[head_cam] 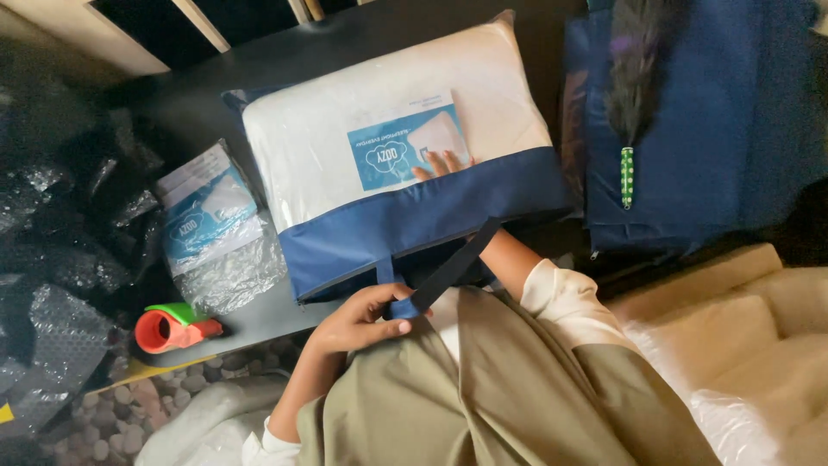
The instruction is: The person dusts a blue reusable bag with a feather duster, places a plastic-wrapped pillow inside, folds the bag around it, and adds a small paper insert. They dust the exterior again and flip the bag to dust the other side.
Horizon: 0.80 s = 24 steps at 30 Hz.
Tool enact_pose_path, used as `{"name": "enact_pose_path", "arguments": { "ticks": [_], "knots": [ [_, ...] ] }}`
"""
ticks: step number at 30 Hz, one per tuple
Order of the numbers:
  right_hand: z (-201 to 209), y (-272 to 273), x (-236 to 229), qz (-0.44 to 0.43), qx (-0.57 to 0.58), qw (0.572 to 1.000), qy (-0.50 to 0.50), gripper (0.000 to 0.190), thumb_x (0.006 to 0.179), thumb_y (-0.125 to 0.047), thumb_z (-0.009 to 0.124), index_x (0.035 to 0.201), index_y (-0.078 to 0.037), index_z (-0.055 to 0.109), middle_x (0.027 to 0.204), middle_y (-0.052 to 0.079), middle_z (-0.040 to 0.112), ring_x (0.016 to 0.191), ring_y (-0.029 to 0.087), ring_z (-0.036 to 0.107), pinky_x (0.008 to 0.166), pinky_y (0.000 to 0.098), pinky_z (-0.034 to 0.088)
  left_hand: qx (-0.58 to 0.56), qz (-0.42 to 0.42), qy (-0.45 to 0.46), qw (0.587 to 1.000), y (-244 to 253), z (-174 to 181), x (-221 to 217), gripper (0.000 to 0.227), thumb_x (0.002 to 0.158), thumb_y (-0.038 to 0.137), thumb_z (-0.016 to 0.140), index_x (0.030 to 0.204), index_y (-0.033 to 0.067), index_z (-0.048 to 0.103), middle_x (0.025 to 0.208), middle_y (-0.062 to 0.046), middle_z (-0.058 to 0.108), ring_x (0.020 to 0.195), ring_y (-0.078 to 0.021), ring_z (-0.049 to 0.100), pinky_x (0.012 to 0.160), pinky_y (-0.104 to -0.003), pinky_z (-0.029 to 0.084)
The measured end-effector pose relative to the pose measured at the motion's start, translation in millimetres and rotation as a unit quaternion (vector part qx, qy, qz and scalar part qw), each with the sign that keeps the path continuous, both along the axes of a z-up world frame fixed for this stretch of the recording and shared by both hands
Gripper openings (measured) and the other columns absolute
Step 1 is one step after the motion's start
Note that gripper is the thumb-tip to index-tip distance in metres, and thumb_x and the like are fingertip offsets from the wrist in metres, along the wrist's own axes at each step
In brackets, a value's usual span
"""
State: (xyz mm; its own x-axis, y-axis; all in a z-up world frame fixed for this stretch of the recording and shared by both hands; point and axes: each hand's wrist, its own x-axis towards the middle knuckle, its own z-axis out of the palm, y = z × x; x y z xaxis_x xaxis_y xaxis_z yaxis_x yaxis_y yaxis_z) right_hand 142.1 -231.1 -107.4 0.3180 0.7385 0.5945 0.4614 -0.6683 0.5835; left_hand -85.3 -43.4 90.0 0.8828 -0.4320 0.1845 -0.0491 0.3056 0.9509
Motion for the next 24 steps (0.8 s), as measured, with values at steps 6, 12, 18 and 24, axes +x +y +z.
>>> {"name": "enact_pose_path", "arguments": {
  "ticks": [6,12,18,24],
  "knots": [
    [-46,11,1,-0.030,0.053,0.979,0.194,0.052,0.110,-0.057,0.025,0.162,-0.049,0.026,0.169,0.002,0.030,0.154,0.030,0.030,0.118,0.0698,0.014,0.050,0.142,0.020,0.988,22,-59,-33,0.042,0.092,0.015,0.075,0.125,-0.0075,0.063,0.129,-0.027,0.064,0.123,-0.0336,0.058,0.105,-0.054,0.042],
    [-23,-25,-72,0.032,-0.027,0.913,0.405,0.035,0.104,-0.057,0.035,0.125,-0.040,0.058,0.137,0.001,0.059,0.129,0.028,0.054,0.113,0.0611,0.031,0.168,0.488,0.126,0.847,99,-144,-60,0.036,0.106,0.017,0.061,0.137,-0.0021,0.058,0.134,-0.024,0.062,0.131,-0.0383,0.055,0.107,-0.053,0.045],
    [-43,13,-115,0.097,0.055,0.872,0.477,0.031,0.090,-0.051,0.062,0.078,-0.028,0.079,0.082,-0.006,0.077,0.084,0.017,0.074,0.083,0.0319,0.058,0.285,0.470,0.417,0.724,171,-278,-103,0.065,0.105,0.051,0.064,0.151,0.0092,0.048,0.141,-0.026,0.058,0.122,-0.0447,0.060,0.099,-0.059,0.051],
    [-36,89,-140,0.200,-0.049,0.540,0.816,0.044,0.109,-0.053,0.042,0.119,-0.019,0.069,0.105,0.010,0.073,0.096,0.029,0.071,0.097,0.0427,0.054,0.149,0.484,0.398,0.765,151,-325,-110,0.039,0.098,0.027,0.078,0.116,-0.0059,0.068,0.106,-0.029,0.069,0.103,-0.0419,0.070,0.092,-0.052,0.053]
  ]
}}
